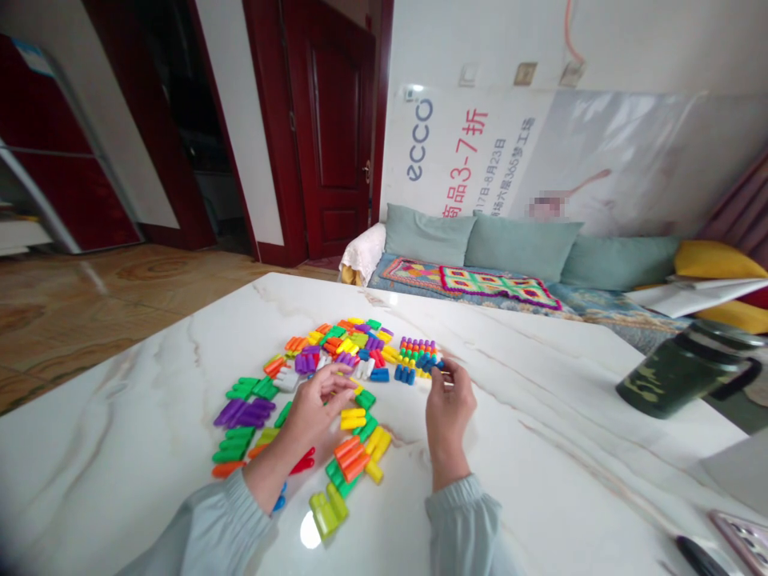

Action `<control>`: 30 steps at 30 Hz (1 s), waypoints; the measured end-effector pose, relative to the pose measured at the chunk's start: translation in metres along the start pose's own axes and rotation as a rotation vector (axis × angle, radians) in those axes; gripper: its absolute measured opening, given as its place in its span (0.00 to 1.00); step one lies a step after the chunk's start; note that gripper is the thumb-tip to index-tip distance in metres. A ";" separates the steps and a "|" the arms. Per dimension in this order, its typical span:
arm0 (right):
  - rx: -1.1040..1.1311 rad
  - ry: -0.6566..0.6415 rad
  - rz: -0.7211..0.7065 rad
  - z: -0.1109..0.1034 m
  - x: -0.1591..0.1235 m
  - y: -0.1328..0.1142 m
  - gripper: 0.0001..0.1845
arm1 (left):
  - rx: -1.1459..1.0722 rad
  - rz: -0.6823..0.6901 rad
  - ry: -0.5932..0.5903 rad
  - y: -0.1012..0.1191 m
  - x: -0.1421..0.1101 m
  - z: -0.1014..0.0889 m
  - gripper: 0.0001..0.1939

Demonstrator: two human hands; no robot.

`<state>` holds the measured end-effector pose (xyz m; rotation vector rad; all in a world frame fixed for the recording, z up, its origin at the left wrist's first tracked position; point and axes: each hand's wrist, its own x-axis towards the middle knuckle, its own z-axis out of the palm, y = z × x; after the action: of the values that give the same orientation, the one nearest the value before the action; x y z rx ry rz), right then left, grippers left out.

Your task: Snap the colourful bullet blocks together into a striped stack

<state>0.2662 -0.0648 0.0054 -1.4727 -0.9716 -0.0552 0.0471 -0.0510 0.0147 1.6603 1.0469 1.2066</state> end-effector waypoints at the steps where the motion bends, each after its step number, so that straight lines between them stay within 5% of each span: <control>1: -0.078 -0.010 0.049 -0.003 0.006 0.008 0.17 | 0.016 0.004 0.004 0.000 0.000 -0.001 0.15; 9: -0.382 -0.218 0.070 0.002 0.004 0.031 0.19 | 0.053 0.031 0.001 -0.007 0.000 -0.001 0.15; 30: -0.390 -0.259 0.072 0.001 0.005 0.035 0.18 | 0.026 0.017 -0.027 -0.006 0.000 -0.001 0.14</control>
<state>0.2891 -0.0554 -0.0197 -1.9068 -1.1601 -0.0006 0.0450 -0.0493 0.0093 1.7041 1.0380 1.1822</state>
